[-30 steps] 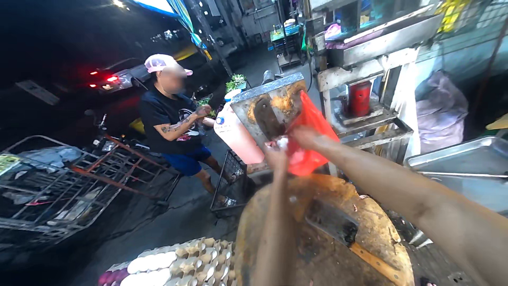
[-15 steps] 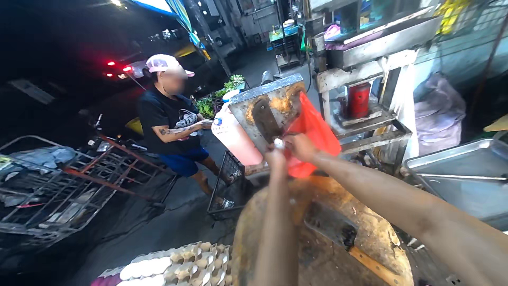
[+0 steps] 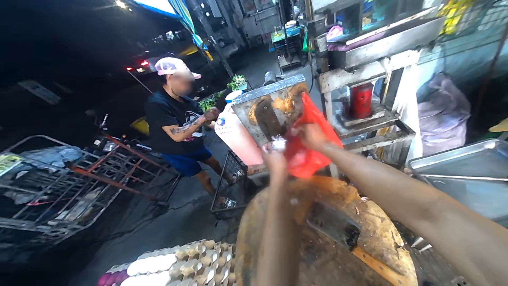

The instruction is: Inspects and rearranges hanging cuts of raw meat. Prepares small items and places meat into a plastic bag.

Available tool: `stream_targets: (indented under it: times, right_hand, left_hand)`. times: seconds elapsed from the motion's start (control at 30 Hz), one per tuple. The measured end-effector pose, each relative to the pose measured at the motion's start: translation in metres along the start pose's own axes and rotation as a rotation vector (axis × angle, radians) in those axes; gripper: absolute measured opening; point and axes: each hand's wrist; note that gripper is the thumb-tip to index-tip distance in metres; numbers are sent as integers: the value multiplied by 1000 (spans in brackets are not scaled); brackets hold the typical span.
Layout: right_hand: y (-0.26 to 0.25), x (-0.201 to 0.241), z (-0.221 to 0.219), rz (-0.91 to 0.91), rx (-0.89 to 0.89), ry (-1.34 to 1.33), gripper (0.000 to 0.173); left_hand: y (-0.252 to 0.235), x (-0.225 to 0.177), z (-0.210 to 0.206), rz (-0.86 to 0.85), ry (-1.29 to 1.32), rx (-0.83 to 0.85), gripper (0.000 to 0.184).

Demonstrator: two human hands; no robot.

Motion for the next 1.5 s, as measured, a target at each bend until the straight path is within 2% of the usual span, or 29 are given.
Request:
stream_targets:
  times: [0.07,0.13,0.2,0.27,0.3,0.37,0.47,0.57,0.63,0.7,0.77,0.9,0.97,1.03,1.13,1.27,1.37,1.43,1.5]
  right_hand:
    - [-2,-4,6,-104,2,-27,19]
    - [2,3,3,-121,45,-176,20]
    - [8,14,-5,-154,139,-471,30]
    - [15,24,-17,-250,226,-822,30]
    - [17,27,-21,-274,217,-892,27]
    - [18,28,-27,-226,108,-802,22]
    - [19,30,-30,-95,-11,-535,15]
    - [22,30,-30,122,30,-214,23]
    - [17,21,-28,109,60,-137,22]
    - [11,8,-21,-74,29,-212,17]
    - [8,-3,-18,-239,22,-241,19]
    - [5,15,-16,-368,223,-15,26]
    - [3,13,-23,-281,222,-123,36]
    - [2,10,-29,-195,168,-350,45]
    - [6,11,-34,-128,88,-543,41]
    - [15,14,-31,-80,-66,-436,17]
    - [19,14,-29,64,-146,-365,16]
    - [21,11,-34,186,-178,-337,17]
    - [21,13,-39,218,-152,-336,17]
  left_hand:
    - [-1,-5,6,-45,-89,-54,23]
    - [-4,-5,7,-62,-191,-44,28]
    - [-9,-1,2,-72,-252,4,31]
    - [-12,4,-6,-69,-241,40,33]
    - [-13,5,-10,-62,-227,48,36]
    - [-14,6,-13,-26,-215,60,36]
    - [-16,8,-15,81,-141,69,24]
    - [-16,10,-11,227,81,129,7]
    - [-12,8,-5,224,172,114,4]
    - [-11,1,3,119,165,1,14]
    - [-14,-3,9,41,83,-79,25]
    - [-18,-5,7,6,-113,-71,26]
    - [-18,-1,2,8,-210,-44,28]
    - [-22,6,-4,24,-284,-14,30]
    - [-23,12,-12,42,-325,26,31]
    - [-21,16,-20,20,-306,111,31]
    - [-22,13,-17,14,-360,96,49]
    - [-21,8,-18,15,-299,42,46]
    - [-22,2,-21,55,-202,0,41]
Point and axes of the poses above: each hand's wrist, its own y-axis away from the middle knuckle, its own z-axis out of the back of the hand, x = y × z, and after that the axes turned 13 degrees about -y, right-handed
